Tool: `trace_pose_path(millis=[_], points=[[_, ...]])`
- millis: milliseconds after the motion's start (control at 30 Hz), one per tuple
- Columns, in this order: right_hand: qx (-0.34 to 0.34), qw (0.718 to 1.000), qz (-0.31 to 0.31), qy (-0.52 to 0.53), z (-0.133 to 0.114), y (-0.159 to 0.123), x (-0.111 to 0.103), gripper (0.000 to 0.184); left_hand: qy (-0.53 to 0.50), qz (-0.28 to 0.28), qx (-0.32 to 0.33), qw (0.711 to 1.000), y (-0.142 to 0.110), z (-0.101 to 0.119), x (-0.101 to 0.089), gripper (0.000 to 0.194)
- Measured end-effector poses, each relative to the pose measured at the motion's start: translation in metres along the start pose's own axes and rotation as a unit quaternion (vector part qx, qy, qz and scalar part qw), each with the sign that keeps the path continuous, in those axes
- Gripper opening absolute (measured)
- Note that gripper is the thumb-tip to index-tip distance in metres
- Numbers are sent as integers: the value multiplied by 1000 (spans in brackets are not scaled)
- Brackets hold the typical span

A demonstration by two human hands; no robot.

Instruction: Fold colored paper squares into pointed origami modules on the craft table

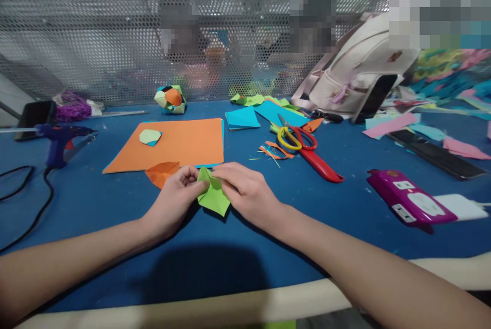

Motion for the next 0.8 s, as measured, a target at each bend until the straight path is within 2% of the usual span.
trace_pose_path(millis=[200,433,633,700,800], points=[[-128,990,-40,-38,-12,-5,2,24,13,-6,5,1000,-1,0,0,16],[-174,975,-73,-117,-18,-7,7,24,27,-11,8,1000,-1,1,1,12],[-133,973,-139,-128,-18,-7,13,27,24,-15,16,999,-2,2,2,11],[-111,978,-135,-109,-17,-6,12,26,20,-12,18,1000,-2,2,1,12],[-36,989,-112,-95,-6,-4,10,21,13,-10,13,1000,-2,1,1,14]])
Point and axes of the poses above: each hand's wrist, its own y-axis towards the middle knuckle, its own x-axis out of the palm, z = x × y, the point moved 8 cm from there along y, towards the middle knuckle, and after that the axes turned 15 degrees about z, right-handed, at the moved point
